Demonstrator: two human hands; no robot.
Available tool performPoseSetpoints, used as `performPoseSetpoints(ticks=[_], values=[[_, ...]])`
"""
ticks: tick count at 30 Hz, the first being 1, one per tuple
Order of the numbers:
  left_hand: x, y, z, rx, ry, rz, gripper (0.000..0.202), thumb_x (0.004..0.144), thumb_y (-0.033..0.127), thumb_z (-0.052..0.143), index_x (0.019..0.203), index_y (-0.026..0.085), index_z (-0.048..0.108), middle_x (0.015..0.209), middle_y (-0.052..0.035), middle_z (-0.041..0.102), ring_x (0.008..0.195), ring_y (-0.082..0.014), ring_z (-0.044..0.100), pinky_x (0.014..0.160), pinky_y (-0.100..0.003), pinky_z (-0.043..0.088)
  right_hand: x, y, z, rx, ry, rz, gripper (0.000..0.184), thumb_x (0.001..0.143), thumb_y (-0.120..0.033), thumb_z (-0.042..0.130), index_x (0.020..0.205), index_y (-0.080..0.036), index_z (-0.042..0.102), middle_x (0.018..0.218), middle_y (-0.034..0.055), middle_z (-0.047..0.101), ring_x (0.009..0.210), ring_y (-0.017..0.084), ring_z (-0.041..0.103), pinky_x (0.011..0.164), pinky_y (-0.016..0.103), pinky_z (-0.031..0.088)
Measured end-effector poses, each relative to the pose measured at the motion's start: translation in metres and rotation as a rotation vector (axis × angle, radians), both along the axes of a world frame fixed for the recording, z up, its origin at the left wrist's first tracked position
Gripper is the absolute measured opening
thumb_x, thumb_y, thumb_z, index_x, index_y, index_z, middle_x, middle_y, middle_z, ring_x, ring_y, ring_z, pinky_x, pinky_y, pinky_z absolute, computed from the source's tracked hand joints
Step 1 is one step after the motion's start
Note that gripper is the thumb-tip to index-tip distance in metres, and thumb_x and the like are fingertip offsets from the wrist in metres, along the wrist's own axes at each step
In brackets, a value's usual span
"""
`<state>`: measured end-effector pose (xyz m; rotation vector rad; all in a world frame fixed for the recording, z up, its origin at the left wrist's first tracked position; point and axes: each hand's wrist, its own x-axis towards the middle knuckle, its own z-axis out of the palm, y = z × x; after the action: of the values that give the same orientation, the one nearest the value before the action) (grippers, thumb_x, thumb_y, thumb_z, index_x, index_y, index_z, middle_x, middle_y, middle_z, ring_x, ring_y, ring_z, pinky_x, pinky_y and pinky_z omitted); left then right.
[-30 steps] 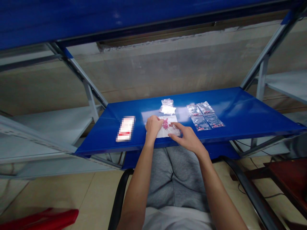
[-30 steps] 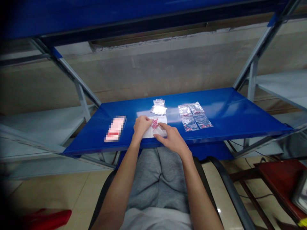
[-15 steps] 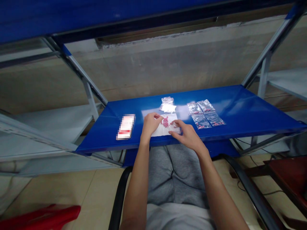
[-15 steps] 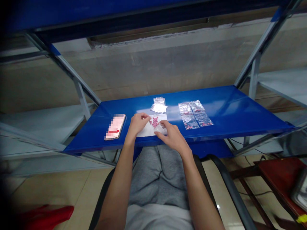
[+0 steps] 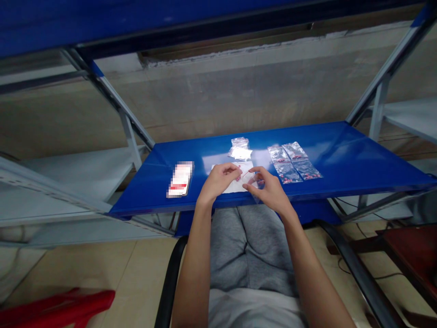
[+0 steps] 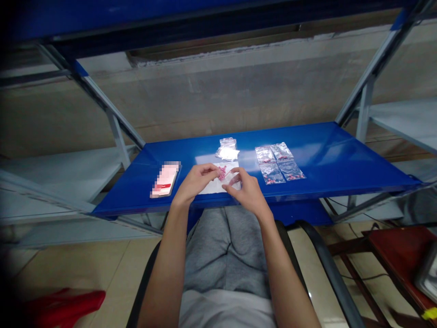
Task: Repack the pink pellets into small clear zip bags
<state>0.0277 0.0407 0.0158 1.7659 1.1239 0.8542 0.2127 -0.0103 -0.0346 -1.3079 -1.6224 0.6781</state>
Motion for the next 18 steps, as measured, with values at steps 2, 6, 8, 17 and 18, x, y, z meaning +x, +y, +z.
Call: performPoseSetpoints(ticks=[2, 6, 8, 17, 18], values=[[0.0, 0.002, 0.0, -0.007, 0.005, -0.045, 0.016, 0.086, 0.03, 0.064, 0.082, 0.017, 0.072, 0.084, -0.0036, 0.073, 0.083, -0.0168, 0.067, 0.08, -0.028, 0.052, 0.0, 0.0, 0.001, -0.035, 0.043, 0.004, 0.043, 0.082, -0.045, 0.076, 0.114, -0.021, 0.061, 0.085, 0.0032, 0.075, 0.074, 0.021, 0.066, 0.071, 0.032, 0.049], [0.001, 0.01, -0.005, 0.008, 0.033, -0.153, 0.016, 0.085, 0.029, 0.065, 0.081, 0.016, 0.073, 0.083, -0.0033, 0.074, 0.082, -0.0169, 0.067, 0.078, -0.028, 0.052, 0.001, -0.001, 0.003, -0.063, 0.088, 0.052, 0.044, 0.081, -0.047, 0.078, 0.111, -0.021, 0.061, 0.081, 0.0011, 0.072, 0.067, 0.017, 0.061, 0.064, 0.03, 0.045], [0.002, 0.014, -0.006, 0.023, 0.068, -0.187, 0.015, 0.085, 0.028, 0.065, 0.079, 0.016, 0.074, 0.083, -0.0034, 0.074, 0.081, -0.0166, 0.067, 0.078, -0.028, 0.052, 0.0, -0.001, 0.004, -0.076, 0.155, 0.096, 0.044, 0.08, -0.047, 0.079, 0.111, -0.021, 0.061, 0.081, 0.0003, 0.071, 0.069, 0.017, 0.061, 0.065, 0.029, 0.045], [0.005, 0.02, 0.013, -0.006, 0.196, -0.332, 0.02, 0.084, 0.032, 0.066, 0.089, 0.02, 0.081, 0.087, -0.0036, 0.078, 0.084, -0.0177, 0.067, 0.076, -0.028, 0.05, 0.0, 0.002, 0.002, -0.19, 0.445, 0.209, 0.048, 0.072, -0.048, 0.084, 0.103, -0.022, 0.059, 0.087, -0.001, 0.07, 0.072, 0.016, 0.064, 0.063, 0.027, 0.05], [0.005, 0.02, 0.015, -0.004, 0.212, -0.349, 0.021, 0.085, 0.034, 0.066, 0.089, 0.02, 0.082, 0.088, -0.0034, 0.078, 0.084, -0.0178, 0.067, 0.077, -0.028, 0.05, 0.001, 0.002, 0.002, -0.223, 0.463, 0.212, 0.049, 0.071, -0.05, 0.085, 0.102, -0.023, 0.058, 0.083, -0.0022, 0.069, 0.068, 0.015, 0.062, 0.058, 0.026, 0.049]])
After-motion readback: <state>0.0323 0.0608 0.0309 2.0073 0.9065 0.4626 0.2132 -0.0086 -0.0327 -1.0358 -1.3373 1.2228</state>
